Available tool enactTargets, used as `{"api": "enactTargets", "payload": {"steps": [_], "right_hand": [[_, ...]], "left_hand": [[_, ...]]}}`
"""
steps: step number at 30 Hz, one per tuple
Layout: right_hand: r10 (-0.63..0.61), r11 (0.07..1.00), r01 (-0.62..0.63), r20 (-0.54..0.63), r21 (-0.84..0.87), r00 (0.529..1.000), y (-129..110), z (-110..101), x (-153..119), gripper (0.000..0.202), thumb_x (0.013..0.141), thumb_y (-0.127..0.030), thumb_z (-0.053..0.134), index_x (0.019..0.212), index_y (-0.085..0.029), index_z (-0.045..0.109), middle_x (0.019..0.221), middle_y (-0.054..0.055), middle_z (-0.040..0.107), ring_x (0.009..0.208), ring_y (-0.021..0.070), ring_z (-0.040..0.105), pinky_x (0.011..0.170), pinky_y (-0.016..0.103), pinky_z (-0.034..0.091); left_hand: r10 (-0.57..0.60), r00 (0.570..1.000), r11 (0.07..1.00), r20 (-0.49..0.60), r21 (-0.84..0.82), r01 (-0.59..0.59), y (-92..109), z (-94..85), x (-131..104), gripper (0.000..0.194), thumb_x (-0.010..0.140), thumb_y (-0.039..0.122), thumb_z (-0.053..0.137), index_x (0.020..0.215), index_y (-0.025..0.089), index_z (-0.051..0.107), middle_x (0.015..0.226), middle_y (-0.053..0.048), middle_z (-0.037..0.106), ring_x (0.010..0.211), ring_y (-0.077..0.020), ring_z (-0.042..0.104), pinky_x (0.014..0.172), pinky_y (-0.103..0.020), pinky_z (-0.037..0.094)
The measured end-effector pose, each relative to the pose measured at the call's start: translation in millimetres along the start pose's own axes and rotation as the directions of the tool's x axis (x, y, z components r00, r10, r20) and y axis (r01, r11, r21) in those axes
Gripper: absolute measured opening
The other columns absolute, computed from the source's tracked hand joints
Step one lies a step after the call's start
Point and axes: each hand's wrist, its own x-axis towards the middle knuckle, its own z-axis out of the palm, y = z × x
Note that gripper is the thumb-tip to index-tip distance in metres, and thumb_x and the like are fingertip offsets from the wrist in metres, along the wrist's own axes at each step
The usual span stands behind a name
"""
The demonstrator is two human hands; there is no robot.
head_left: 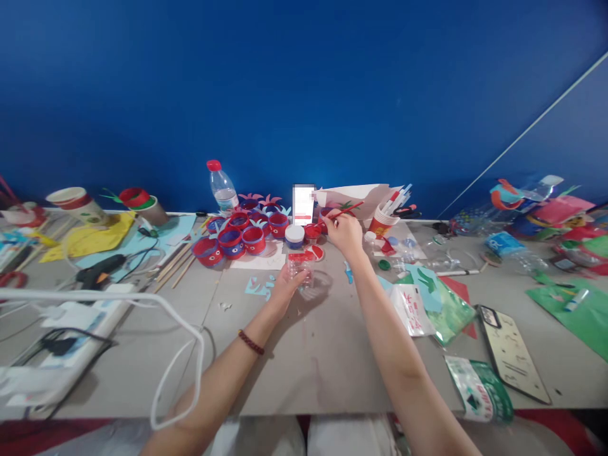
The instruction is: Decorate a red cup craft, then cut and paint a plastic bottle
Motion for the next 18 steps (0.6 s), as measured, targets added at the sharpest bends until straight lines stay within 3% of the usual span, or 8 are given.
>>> {"api": "enactTargets", "payload": {"steps": [7, 18], "right_hand": [[-0.023, 0.997, 0.028, 0.066, -0.07, 0.998, -0.8, 6.2, -2.1, 0.034, 0.094, -0.033, 0.047, 0.091, -0.015, 0.074, 0.087, 0.012, 0.073, 0.088, 0.0242, 0.063, 0.074, 0.03, 0.037], [-0.025, 0.982, 0.043, 0.099, -0.181, 0.995, -8.4, -0.9, -3.2, 0.033, 0.094, -0.033, 0.044, 0.09, -0.014, 0.07, 0.088, 0.015, 0.072, 0.09, 0.0264, 0.063, 0.076, 0.032, 0.039]], "left_hand": [[-0.018, 0.998, 1.0, -0.056, -0.016, 0.017, -6.0, -2.2, 1.3, 0.04, 0.065, 0.036, 0.082, 0.096, 0.019, 0.064, 0.09, -0.006, 0.073, 0.081, -0.0193, 0.068, 0.08, -0.033, 0.05], [-0.007, 1.0, 1.0, -0.016, -0.013, 0.007, -3.3, -1.9, 1.5, 0.04, 0.066, 0.036, 0.082, 0.098, 0.019, 0.065, 0.088, -0.006, 0.072, 0.081, -0.02, 0.068, 0.079, -0.035, 0.05]]}}
